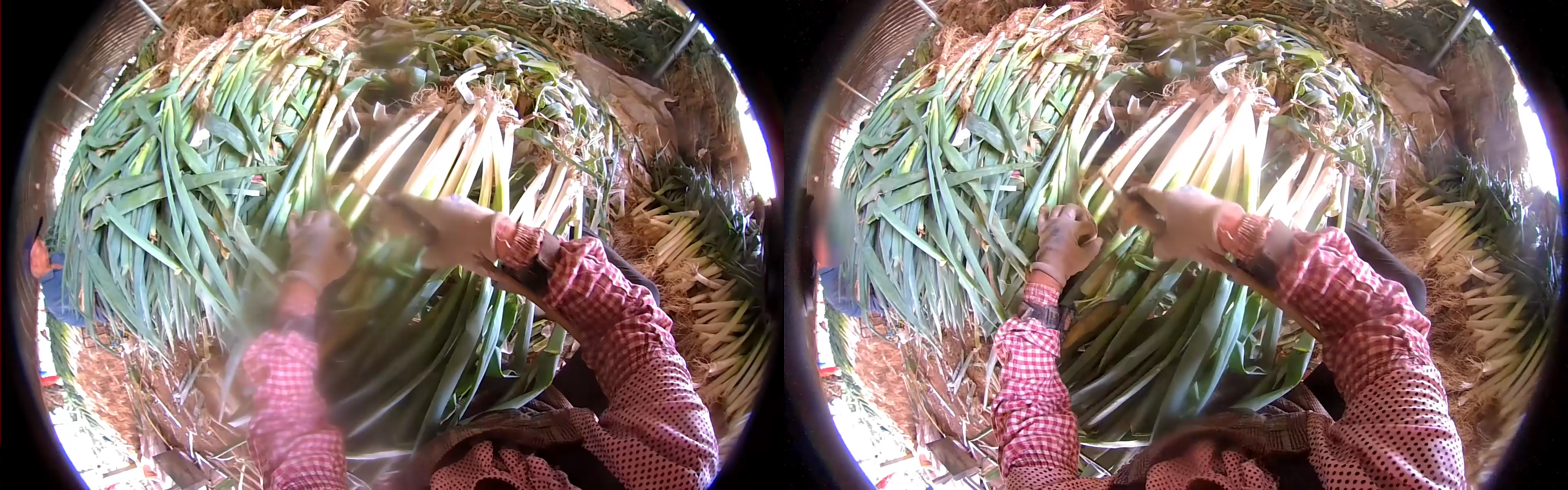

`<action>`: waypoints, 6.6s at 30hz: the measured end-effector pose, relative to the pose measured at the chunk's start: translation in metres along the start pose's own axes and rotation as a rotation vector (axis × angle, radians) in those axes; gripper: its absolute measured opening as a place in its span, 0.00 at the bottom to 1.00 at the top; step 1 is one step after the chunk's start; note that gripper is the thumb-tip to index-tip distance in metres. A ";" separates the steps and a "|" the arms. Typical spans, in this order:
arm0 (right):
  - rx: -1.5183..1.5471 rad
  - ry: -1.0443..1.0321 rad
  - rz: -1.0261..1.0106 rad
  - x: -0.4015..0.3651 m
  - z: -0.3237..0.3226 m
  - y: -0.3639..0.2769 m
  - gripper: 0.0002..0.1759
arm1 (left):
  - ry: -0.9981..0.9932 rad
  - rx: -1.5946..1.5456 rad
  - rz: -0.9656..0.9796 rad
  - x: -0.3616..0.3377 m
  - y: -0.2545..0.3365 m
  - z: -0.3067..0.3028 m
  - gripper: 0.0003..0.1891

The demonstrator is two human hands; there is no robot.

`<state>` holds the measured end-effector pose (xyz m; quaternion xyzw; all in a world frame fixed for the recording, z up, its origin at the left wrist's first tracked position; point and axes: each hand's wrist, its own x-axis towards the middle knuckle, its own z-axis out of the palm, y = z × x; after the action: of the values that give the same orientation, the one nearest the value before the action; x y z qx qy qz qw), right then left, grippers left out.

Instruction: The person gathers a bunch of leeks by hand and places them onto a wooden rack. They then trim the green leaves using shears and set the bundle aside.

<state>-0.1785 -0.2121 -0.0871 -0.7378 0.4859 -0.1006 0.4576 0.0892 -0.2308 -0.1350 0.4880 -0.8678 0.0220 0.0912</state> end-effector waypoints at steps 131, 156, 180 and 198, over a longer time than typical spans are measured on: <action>0.267 0.059 -0.215 0.028 0.038 0.026 0.47 | -0.103 0.170 -0.594 0.022 -0.026 -0.007 0.16; 0.185 0.171 0.054 0.076 0.040 -0.024 0.45 | 0.112 0.230 -0.717 0.022 -0.041 0.021 0.27; 0.284 0.312 0.102 0.151 0.002 0.017 0.33 | -0.115 -0.155 -0.713 0.033 -0.046 0.003 0.18; 0.309 0.084 -0.079 0.039 -0.025 0.041 0.38 | -0.338 -0.531 -0.644 0.038 -0.104 -0.015 0.18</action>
<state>-0.1991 -0.2632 -0.1161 -0.6723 0.4539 -0.2227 0.5408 0.1606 -0.3148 -0.1187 0.6896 -0.6501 -0.3108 0.0725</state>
